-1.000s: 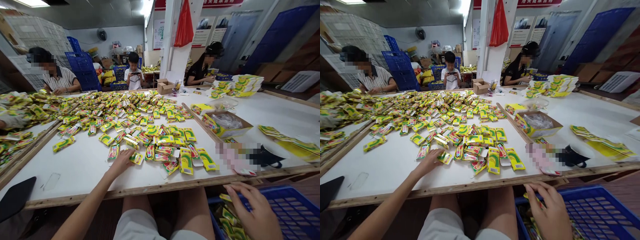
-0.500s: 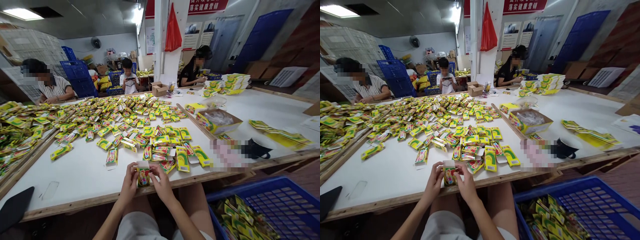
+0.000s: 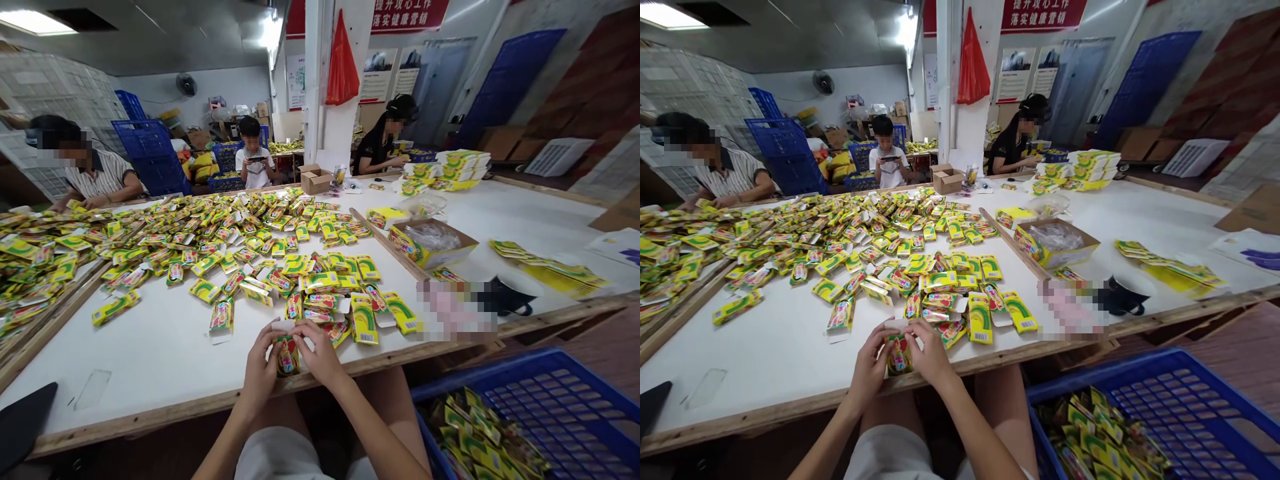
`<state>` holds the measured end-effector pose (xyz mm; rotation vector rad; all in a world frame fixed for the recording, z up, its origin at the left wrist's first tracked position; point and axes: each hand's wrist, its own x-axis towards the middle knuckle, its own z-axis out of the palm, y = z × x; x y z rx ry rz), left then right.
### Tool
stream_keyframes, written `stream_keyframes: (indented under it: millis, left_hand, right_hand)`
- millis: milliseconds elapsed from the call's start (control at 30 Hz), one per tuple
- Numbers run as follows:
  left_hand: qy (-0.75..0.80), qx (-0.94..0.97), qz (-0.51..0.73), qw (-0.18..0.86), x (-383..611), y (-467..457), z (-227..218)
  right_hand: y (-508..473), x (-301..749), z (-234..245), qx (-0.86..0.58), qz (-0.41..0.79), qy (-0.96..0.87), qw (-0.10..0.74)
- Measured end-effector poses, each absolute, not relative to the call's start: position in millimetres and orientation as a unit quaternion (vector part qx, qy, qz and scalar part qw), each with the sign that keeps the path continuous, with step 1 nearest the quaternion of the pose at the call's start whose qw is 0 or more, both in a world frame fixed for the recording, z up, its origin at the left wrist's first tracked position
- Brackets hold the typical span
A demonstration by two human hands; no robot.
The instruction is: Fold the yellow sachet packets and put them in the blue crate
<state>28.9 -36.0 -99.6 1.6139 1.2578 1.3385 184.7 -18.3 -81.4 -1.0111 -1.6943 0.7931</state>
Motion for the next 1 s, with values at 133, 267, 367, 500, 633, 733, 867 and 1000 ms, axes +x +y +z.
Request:
stream_keyframes:
  millis: [133, 267, 367, 500, 633, 733, 867, 1000]
  left_hand:
    - [0.490, 0.580, 0.558, 0.334, 31, -38, -101]
    - [0.481, 0.616, 0.524, 0.338, 28, -42, -96]
    - [0.486, 0.603, 0.527, 0.350, 27, -43, -90]
    - [0.510, 0.559, 0.535, 0.375, 30, -39, -85]
    - [0.524, 0.533, 0.542, 0.385, 32, -33, -85]
    - [0.513, 0.529, 0.542, 0.405, 29, -31, -90]
    - [0.492, 0.552, 0.538, 0.404, 26, -39, -98]
    - [0.487, 0.608, 0.519, 0.354, 21, -45, -98]
  right_hand:
    - [-17, 181, -82, -0.418, 0.339, -0.661, 0.524]
    - [-23, 183, -78, -0.387, 0.334, -0.700, 0.498]
    - [-25, 183, -75, -0.393, 0.323, -0.703, 0.496]
    - [-19, 178, -74, -0.413, 0.302, -0.700, 0.498]
    - [-11, 178, -72, -0.422, 0.309, -0.701, 0.485]
    - [-11, 182, -75, -0.423, 0.312, -0.701, 0.482]
    - [-19, 180, -86, -0.402, 0.333, -0.701, 0.487]
    - [-28, 179, -86, -0.403, 0.321, -0.689, 0.510]
